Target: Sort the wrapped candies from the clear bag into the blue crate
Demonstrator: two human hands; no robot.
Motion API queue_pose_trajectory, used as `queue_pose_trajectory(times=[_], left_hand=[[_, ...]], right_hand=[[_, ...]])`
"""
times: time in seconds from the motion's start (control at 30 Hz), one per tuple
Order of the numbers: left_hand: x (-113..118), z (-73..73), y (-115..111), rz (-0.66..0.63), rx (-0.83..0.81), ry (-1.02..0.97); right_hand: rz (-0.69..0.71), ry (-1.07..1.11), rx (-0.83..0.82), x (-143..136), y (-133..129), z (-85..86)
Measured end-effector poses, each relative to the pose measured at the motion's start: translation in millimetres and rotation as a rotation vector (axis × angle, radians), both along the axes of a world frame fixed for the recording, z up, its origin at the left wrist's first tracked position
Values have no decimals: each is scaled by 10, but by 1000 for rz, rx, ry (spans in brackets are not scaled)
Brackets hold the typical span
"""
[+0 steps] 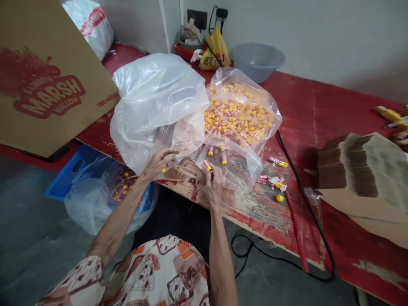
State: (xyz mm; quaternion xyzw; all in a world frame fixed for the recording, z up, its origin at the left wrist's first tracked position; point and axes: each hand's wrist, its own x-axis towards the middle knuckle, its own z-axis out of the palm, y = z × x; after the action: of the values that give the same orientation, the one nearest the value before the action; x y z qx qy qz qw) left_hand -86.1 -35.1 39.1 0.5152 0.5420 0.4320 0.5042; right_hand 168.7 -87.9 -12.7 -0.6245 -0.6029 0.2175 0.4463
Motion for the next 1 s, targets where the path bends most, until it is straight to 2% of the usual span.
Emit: queue_pose_trajectory(times=[0.1, 0.17, 0.33, 0.47, 0.57, 0.7, 0.83, 1.0], left_hand=[[111, -29, 2, -206, -53, -12], [174, -49, 8, -288, -86, -13], [211, -72, 68, -353, -156, -4], [186, -23, 128, -382, -167, 117], [209, 71, 172, -448, -98, 262], [348, 198, 230, -480, 124, 509], [584, 254, 245, -559, 301, 736], [921, 217, 173, -638, 416, 908]], right_hand=[[149, 136, -30, 46, -41, 54], [220, 167, -56, 63, -53, 68], [260, 195, -101, 68, -37, 15], [266, 137, -73, 33, -26, -82], [248, 94, -7, -5, -19, -140], [252, 86, 69, -45, -12, -157], [139, 105, 129, -23, -41, -130], [-228, 171, 120, 88, -101, -102]])
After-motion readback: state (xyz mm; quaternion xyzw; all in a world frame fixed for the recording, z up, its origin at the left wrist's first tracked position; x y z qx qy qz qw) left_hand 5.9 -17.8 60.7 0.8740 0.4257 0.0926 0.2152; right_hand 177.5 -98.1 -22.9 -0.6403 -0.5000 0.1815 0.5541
